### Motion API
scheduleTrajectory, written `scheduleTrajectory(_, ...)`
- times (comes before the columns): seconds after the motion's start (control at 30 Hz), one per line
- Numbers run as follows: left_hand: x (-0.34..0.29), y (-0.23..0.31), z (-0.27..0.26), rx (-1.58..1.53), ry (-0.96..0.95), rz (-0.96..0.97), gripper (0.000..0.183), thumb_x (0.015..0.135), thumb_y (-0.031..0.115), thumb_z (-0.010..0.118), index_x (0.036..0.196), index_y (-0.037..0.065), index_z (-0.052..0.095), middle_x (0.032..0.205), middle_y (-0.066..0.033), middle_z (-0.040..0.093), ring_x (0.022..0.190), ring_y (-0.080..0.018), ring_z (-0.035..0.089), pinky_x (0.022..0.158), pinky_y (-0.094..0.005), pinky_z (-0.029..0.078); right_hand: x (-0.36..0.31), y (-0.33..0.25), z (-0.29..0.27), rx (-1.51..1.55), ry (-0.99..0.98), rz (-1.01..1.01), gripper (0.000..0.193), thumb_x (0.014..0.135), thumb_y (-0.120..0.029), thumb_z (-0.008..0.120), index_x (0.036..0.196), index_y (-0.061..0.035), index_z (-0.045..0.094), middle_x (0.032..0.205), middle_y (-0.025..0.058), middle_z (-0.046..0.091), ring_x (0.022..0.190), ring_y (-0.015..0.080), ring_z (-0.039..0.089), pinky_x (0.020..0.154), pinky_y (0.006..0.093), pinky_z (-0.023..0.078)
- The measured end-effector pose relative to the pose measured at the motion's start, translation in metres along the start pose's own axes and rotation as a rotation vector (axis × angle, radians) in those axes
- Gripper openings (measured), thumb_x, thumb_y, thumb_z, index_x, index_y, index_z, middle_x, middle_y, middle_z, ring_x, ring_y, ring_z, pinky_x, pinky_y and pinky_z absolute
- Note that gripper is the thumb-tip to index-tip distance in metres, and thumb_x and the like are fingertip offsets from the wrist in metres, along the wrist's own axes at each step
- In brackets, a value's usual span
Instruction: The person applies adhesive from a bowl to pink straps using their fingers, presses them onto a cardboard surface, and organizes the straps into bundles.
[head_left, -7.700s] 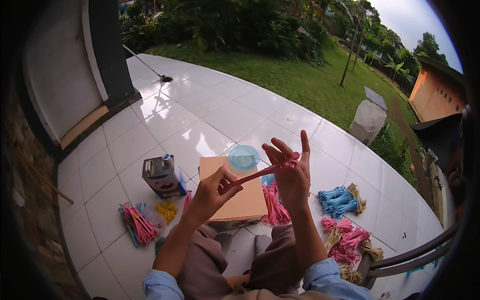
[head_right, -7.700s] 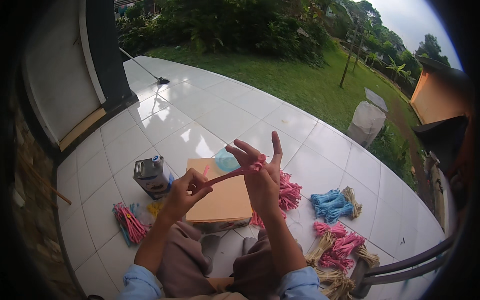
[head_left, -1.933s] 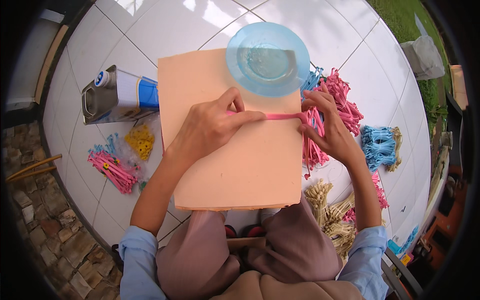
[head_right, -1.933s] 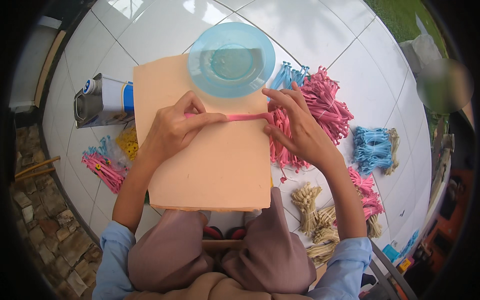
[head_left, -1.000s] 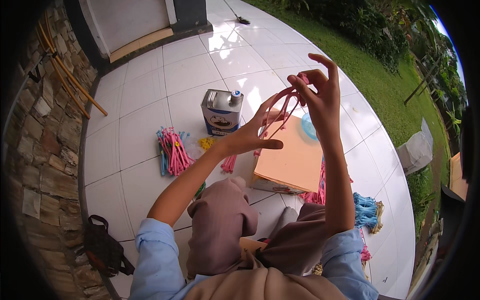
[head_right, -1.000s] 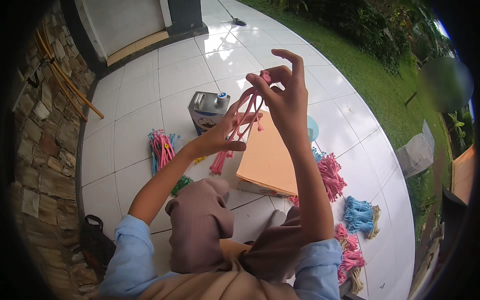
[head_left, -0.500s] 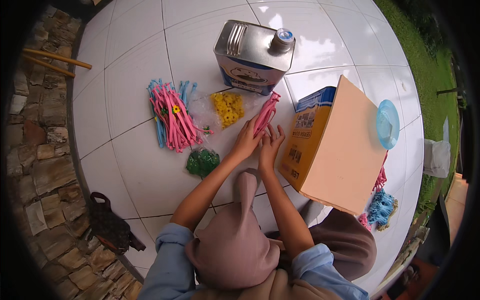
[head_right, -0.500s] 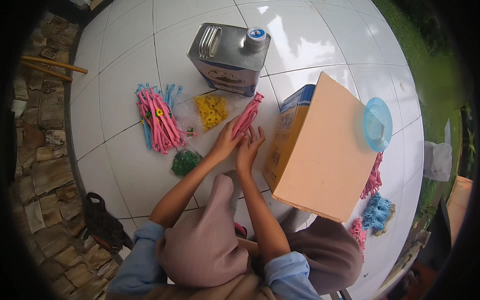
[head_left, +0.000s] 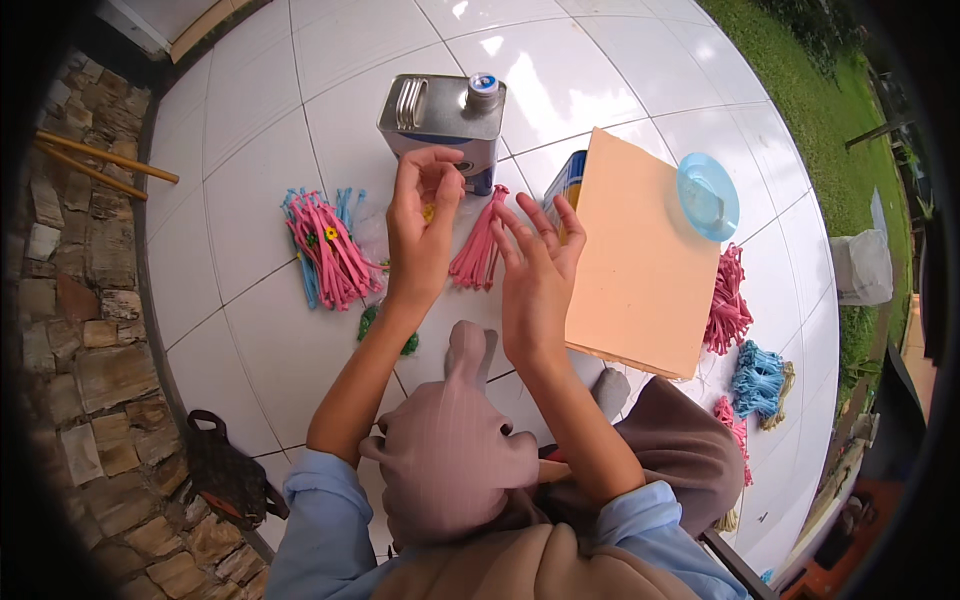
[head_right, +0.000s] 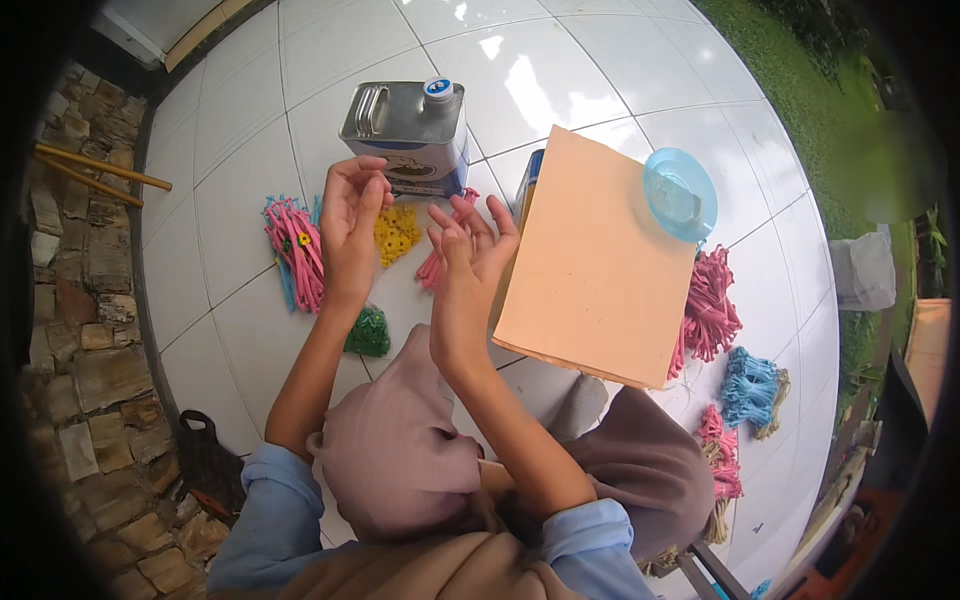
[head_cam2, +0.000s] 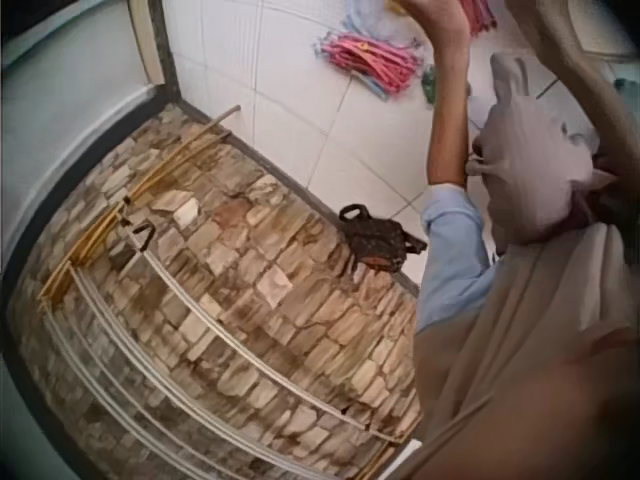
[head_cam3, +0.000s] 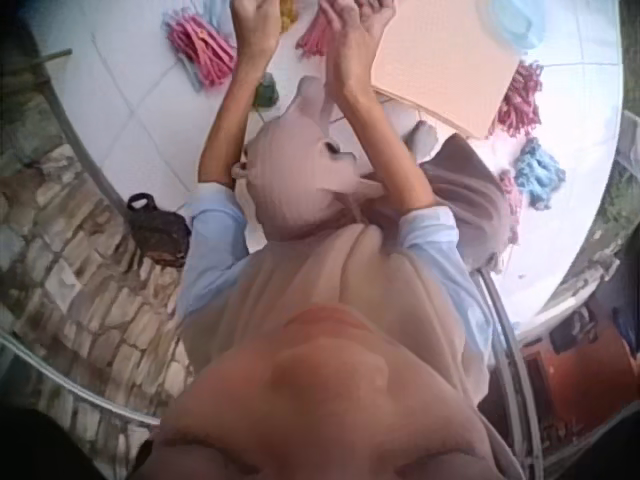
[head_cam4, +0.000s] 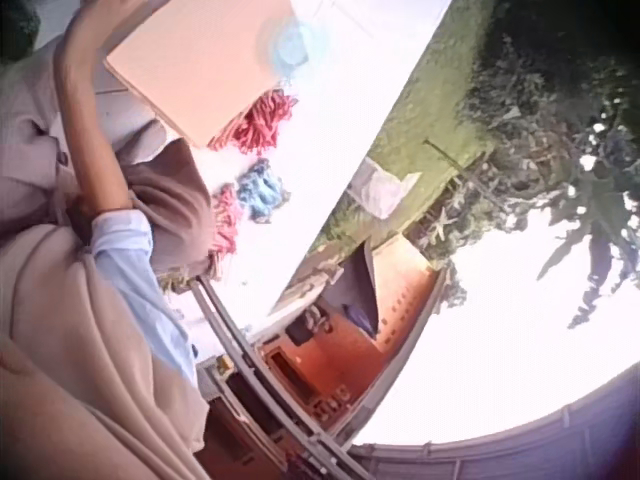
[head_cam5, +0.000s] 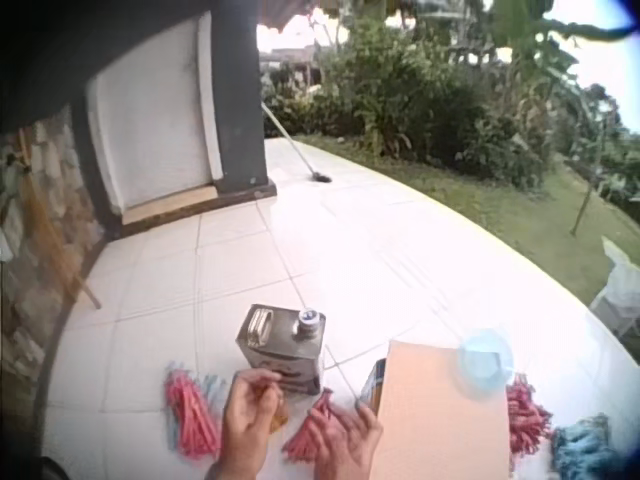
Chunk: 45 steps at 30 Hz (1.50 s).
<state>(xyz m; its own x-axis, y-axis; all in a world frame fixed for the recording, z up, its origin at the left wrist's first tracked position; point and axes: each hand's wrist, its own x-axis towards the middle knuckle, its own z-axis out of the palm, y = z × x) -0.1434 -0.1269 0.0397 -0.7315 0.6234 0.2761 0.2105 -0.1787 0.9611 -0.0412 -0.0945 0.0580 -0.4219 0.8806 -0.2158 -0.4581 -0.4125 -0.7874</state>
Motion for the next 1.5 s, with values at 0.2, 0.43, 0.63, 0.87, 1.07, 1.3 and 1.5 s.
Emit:
scheduleTrajectory(0.2, -0.003, 0.157, 0.137, -0.330, -0.567, 0.141, 0.023, 0.093, 0.019, 0.051, 0.109, 0.003, 0.050, 0.085, -0.0016, 0.051, 0.080, -0.0087, 0.050, 0.077, -0.0235, 0.041, -0.015, -0.214, -0.047, -0.031, 0.045, -0.751, 0.051, 0.086, -0.005, 0.050, 0.128, 0.0028, 0.022, 0.113, 0.0197, 0.044, 0.099, 0.0264, 0.056, 0.094, 0.0369, 0.044)
scheduleTrajectory(0.43, -0.089, 0.101, 0.351, -0.242, -0.716, -0.140, 0.027, 0.090, 0.016, 0.052, 0.112, 0.002, 0.048, 0.092, -0.0108, 0.060, 0.083, -0.0155, 0.059, 0.072, -0.0299, 0.048, 0.043, -0.267, -0.213, -0.306, 0.546, -0.811, 0.036, 0.087, -0.006, 0.043, 0.121, -0.0007, 0.030, 0.086, 0.0149, 0.059, 0.078, 0.0230, 0.061, 0.074, 0.0341, 0.049)
scheduleTrajectory(0.63, -0.200, -0.071, 0.387, 0.007, -0.550, -0.410, 0.028, 0.085, 0.002, 0.050, 0.113, 0.000, 0.047, 0.104, -0.0131, 0.056, 0.094, -0.0186, 0.057, 0.079, -0.0317, 0.047, 0.047, -0.143, -0.452, -1.682, 0.184, -0.141, 0.045, 0.077, -0.004, 0.054, 0.121, -0.0028, 0.044, 0.078, 0.0197, 0.061, 0.075, 0.0313, 0.063, 0.069, 0.0387, 0.048)
scheduleTrajectory(0.87, -0.222, -0.160, 0.379, 0.271, -0.539, -0.069, 0.044, 0.084, 0.003, 0.050, 0.127, 0.000, 0.041, 0.124, -0.0160, 0.049, 0.117, -0.0282, 0.048, 0.100, -0.0363, 0.037, 0.052, -0.033, -0.461, -1.219, 0.530, -0.480, 0.049, 0.075, 0.005, 0.052, 0.123, 0.0022, 0.042, 0.106, 0.0162, 0.057, 0.102, 0.0324, 0.051, 0.085, 0.0418, 0.041)
scheduleTrajectory(1.07, -0.223, -0.155, 0.373, 0.295, -0.674, -0.035, 0.055, 0.080, -0.001, 0.049, 0.133, 0.000, 0.036, 0.135, -0.0159, 0.040, 0.127, -0.0295, 0.036, 0.107, -0.0403, 0.025, 0.055, -0.045, -0.454, -1.377, 0.647, -0.410, 0.053, 0.076, 0.004, 0.057, 0.127, -0.0013, 0.041, 0.098, 0.0129, 0.055, 0.093, 0.0290, 0.052, 0.083, 0.0426, 0.041)
scheduleTrajectory(1.3, -0.196, -0.084, 0.385, 0.366, -0.685, 0.244, 0.063, 0.077, -0.003, 0.048, 0.138, 0.003, 0.031, 0.141, -0.0149, 0.033, 0.132, -0.0305, 0.027, 0.110, -0.0458, 0.018, 0.013, -0.127, -0.427, -1.072, 0.477, -0.428, 0.058, 0.083, 0.007, 0.055, 0.134, -0.0097, 0.032, 0.091, 0.0119, 0.056, 0.086, 0.0232, 0.061, 0.072, 0.0349, 0.052)
scheduleTrajectory(1.5, -0.167, -0.008, 0.391, 0.365, -0.983, 0.681, 0.034, 0.078, 0.006, 0.055, 0.112, 0.002, 0.054, 0.098, -0.0097, 0.057, 0.102, -0.0245, 0.054, 0.105, -0.0458, 0.030, -0.046, -0.237, -0.379, -1.236, 0.323, -0.536, 0.058, 0.080, 0.004, 0.062, 0.131, -0.0099, 0.038, 0.092, 0.0080, 0.058, 0.092, 0.0184, 0.056, 0.082, 0.0295, 0.049)
